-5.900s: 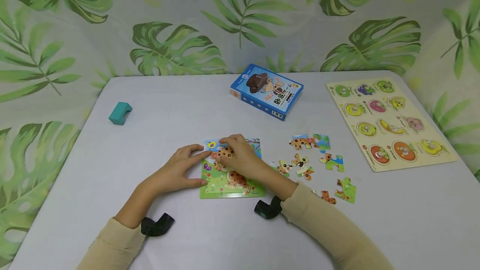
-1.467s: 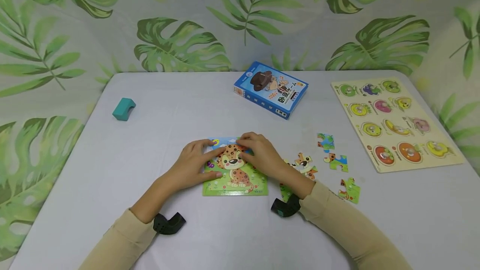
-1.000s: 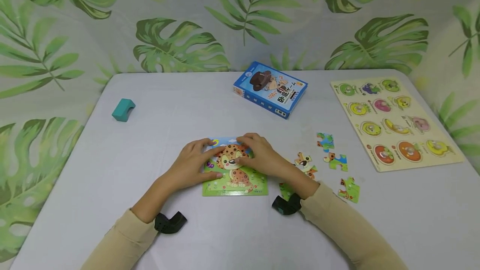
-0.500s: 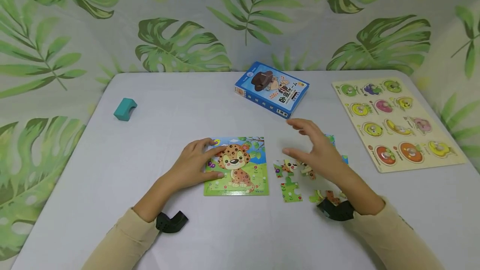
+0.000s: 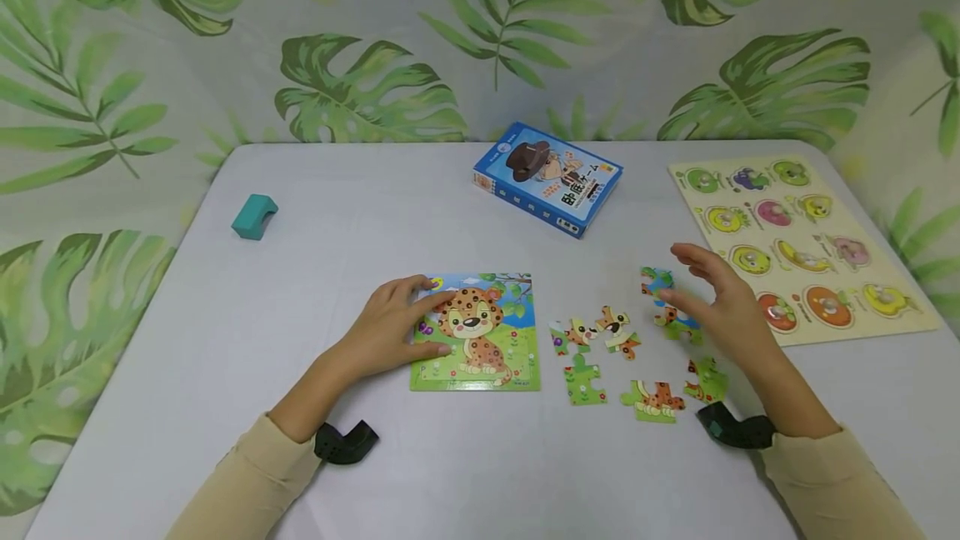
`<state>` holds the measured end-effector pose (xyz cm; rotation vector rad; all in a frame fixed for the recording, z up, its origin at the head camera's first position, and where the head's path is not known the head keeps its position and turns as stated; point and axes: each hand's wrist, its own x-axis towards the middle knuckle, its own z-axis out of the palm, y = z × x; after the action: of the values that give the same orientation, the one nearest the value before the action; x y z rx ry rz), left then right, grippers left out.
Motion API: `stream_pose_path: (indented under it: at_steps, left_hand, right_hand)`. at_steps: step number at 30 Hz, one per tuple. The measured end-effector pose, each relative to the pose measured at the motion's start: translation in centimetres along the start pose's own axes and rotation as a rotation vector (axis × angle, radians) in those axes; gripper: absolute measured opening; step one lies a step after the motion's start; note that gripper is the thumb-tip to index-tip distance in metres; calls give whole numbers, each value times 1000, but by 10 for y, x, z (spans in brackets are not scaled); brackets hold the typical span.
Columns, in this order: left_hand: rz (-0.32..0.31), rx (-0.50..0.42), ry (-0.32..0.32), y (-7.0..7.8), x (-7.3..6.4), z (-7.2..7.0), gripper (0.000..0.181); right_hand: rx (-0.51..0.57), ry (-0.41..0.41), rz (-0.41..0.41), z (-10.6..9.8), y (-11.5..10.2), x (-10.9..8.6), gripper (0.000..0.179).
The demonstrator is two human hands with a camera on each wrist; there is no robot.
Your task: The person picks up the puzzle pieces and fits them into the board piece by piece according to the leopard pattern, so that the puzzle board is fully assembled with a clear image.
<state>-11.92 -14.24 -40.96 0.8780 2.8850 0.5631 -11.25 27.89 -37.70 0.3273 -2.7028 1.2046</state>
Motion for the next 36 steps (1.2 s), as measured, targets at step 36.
stream_pose_path:
  at_steps: [36]
  left_hand:
    - [-1,-28,-11,2,-1,-2,70]
  right_hand:
    - [-101,-155,101,9,34,-2,55]
